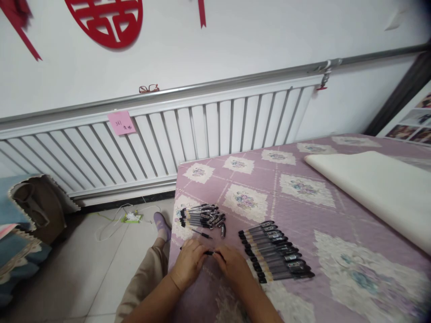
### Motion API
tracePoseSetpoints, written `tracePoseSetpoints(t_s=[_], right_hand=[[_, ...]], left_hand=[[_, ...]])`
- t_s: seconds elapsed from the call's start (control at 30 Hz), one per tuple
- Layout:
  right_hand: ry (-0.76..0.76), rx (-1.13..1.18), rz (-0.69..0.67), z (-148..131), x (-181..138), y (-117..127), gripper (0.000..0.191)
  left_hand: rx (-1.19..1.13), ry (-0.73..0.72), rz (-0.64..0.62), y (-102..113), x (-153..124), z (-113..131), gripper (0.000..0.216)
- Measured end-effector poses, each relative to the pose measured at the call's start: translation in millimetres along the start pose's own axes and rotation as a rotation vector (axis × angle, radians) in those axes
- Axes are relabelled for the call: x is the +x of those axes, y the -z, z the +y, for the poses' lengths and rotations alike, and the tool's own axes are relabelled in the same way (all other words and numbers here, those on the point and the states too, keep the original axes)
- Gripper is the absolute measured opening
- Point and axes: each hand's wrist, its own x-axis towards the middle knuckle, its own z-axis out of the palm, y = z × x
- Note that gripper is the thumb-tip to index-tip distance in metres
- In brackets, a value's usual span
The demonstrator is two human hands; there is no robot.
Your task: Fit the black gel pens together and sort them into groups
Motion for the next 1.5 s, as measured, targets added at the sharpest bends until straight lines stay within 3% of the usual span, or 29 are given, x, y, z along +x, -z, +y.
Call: tracePoseSetpoints(t_s=[1.23, 1.5], right_hand=[[0.027, -0.033, 0.003, -3, -1, 1, 0.019], [0.018, 0.034, 0.062, 10, -2, 11, 0.019]], left_hand=[[-0.002, -0.019, -0.008, 0, 1, 0, 0.015], [0.066, 0.029, 0.007, 0, 1, 0, 0.024]])
